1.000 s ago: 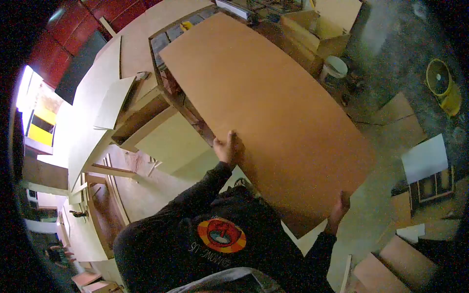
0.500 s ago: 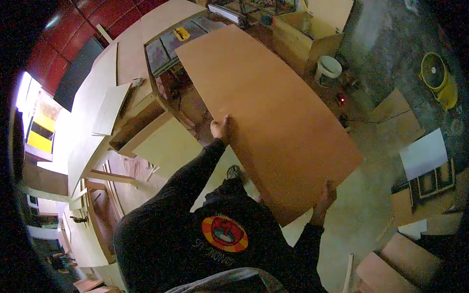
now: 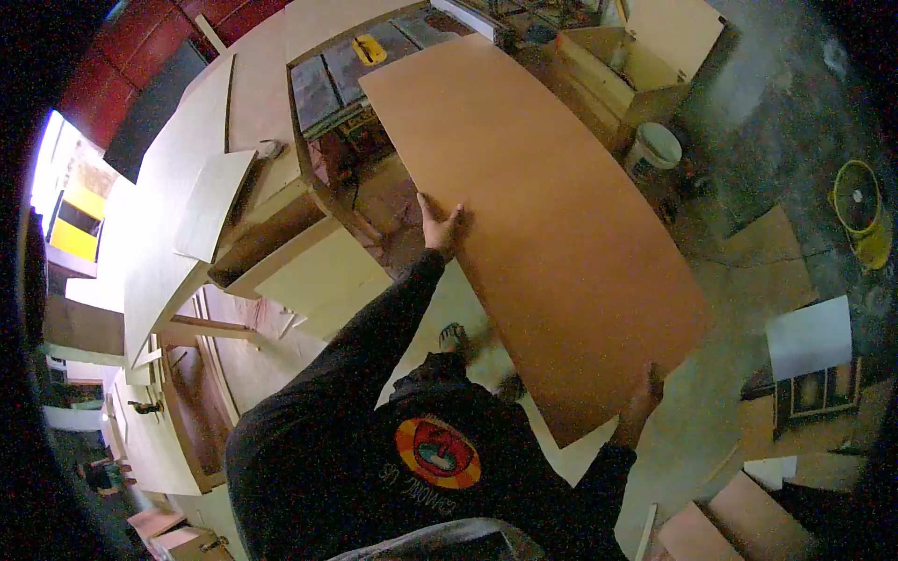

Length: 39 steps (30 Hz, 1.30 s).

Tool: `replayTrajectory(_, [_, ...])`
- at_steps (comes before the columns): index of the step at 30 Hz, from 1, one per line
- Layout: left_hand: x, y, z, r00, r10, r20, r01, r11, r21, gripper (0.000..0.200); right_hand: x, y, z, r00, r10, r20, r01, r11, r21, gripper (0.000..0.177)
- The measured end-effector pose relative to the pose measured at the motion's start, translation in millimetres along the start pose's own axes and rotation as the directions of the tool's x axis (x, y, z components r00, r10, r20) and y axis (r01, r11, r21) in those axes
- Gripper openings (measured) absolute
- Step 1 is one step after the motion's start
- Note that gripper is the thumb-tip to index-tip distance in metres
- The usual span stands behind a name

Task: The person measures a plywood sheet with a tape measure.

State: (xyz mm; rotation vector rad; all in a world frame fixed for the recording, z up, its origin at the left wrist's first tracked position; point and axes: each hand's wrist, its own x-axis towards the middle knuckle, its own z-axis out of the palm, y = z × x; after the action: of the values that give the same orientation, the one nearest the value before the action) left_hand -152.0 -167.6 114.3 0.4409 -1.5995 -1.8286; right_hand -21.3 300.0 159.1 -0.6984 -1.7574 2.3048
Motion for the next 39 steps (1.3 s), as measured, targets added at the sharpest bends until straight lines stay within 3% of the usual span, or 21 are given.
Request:
replayTrajectory(3, [4.2, 14.3, 4.2, 0.991, -0.103, -0.085, 0.109, 0.991, 0.080, 0.094, 1.2, -1.5, 10.0, 1.000, -0.021, 0.018, 0.021, 1.000, 0.012, 0.049])
replayTrajectory(4, [9.5, 16.2, 2.7, 0.971, -0.240, -0.001, 0.236, 0.954, -0.183, 0.092, 3.4, -0.6, 12.3, 0.993, -0.115, 0.040, 0.115, 0.993, 0.002, 0.054])
replayTrajectory(5, [13.9, 16.6, 1.0, 0.930, -0.349, 0.115, 0.364, 0.833, -0.416, 0.091, 4.0, 0.0, 13.9, 0.977, -0.205, 0.062, 0.205, 0.979, -0.008, 0.059])
replayTrajectory(6, [20.6, 0.2, -2.8, 0.928, -0.352, 0.121, 0.369, 0.832, -0.415, 0.091, 2.3, -1.2, 17.7, 0.977, -0.205, 0.056, 0.206, 0.979, -0.009, 0.059])
replayTrajectory(8, [36.1, -46.8, -11.3, 0.996, -0.082, -0.025, 0.081, 0.996, -0.028, 0.087, -0.6, -5.3, 26.3, 0.982, -0.187, 0.027, 0.189, 0.969, -0.156, 0.065])
replayTrajectory(9, [33.7, -25.7, -8.3, 0.996, -0.085, -0.021, 0.085, 0.996, -0.027, 0.087, 2.1, 1.3, 22.4, 0.982, -0.186, 0.022, 0.187, 0.970, -0.157, 0.065])
replayTrajectory(11, [29.6, 14.4, -3.2, 0.953, -0.303, 0.030, 0.298, 0.907, -0.298, 0.087, 4.7, 9.5, 22.7, 0.987, -0.158, -0.006, 0.158, 0.987, 0.000, 0.067])
replayTrajectory(12, [35.3, 8.4, -5.6, 0.953, -0.302, 0.034, 0.298, 0.907, -0.296, 0.087, 5.2, 7.3, 26.4, 0.987, -0.158, -0.008, 0.158, 0.987, 0.002, 0.067])
replayTrajectory(15, [41.0, 12.5, -4.5, 0.876, -0.453, 0.168, 0.470, 0.721, -0.510, 0.088, 3.5, 3.0, 31.9, 0.990, -0.140, -0.011, 0.137, 0.979, -0.149, 0.070])
replayTrajectory(17, [35.4, 26.6, 1.2, 0.952, -0.299, 0.060, 0.303, 0.905, -0.298, 0.085, 7.7, 7.5, 27.2, 0.983, -0.178, 0.049, 0.181, 0.981, -0.067, 0.061])
replayTrajectory(18, [38.8, 21.4, -0.5, 0.952, -0.299, 0.065, 0.305, 0.905, -0.297, 0.085, 9.3, 8.8, 26.3, 0.979, -0.191, 0.068, 0.194, 0.980, -0.039, 0.058])
replayTrajectory(21, [50.0, 17.5, -9.1, 0.922, -0.329, 0.203, 0.387, 0.777, -0.497, 0.082, 14.2, 16.3, 28.9, 0.996, -0.056, 0.071, 0.054, 0.998, 0.022, 0.071])
replayTrajectory(22, [53.7, 19.1, -12.4, 0.906, -0.325, 0.271, 0.422, 0.644, -0.638, 0.082, 17.4, 22.5, 33.4, 0.993, -0.116, 0.029, 0.116, 0.993, -0.011, 0.071])
replayTrajectory(24, [59.5, 11.8, -14.9, 0.889, -0.309, 0.337, 0.452, 0.484, -0.749, 0.082, 18.6, 24.5, 40.6, 0.984, -0.175, -0.010, 0.175, 0.983, -0.048, 0.070])
replayTrajectory(25, [63.2, 2.4, -14.8, 0.958, -0.229, 0.172, 0.285, 0.813, -0.507, 0.085, 18.8, 23.6, 42.4, 0.987, -0.152, 0.047, 0.148, 0.985, 0.087, 0.070])
replayTrajectory(26, [66.1, -0.6, -13.9, 0.996, -0.080, 0.050, 0.087, 0.984, -0.152, 0.089, 17.5, 19.5, 48.6, 0.986, -0.145, 0.078, 0.132, 0.979, 0.153, 0.070])
replayTrajectory(30, [85.8, -19.3, -23.2, 0.981, -0.188, 0.054, 0.195, 0.964, -0.182, 0.077, 20.1, 16.9, 64.4, 0.979, -0.151, 0.135, 0.120, 0.969, 0.215, 0.072])
replayTrajectory(33, [108.5, -48.1, -34.1, 0.986, -0.165, 0.034, 0.166, 0.985, -0.054, 0.098, 21.7, 15.8, 78.3, 0.996, -0.017, 0.088, -0.017, 0.928, 0.372, 0.074])
replayTrajectory(35, [120.3, -61.1, -38.9, 0.979, -0.201, 0.046, 0.204, 0.975, -0.092, 0.099, 7.2, -2.4, 108.7, 0.996, -0.091, 0.021, 0.090, 0.995, 0.046, 0.075])
replayTrajectory(39, [139.8, -62.8, -43.4, 0.984, -0.160, 0.084, 0.175, 0.961, -0.217, 0.099, 10.1, -1.1, 128.5, 0.994, -0.110, -0.002, 0.110, 0.991, 0.076, 0.063])
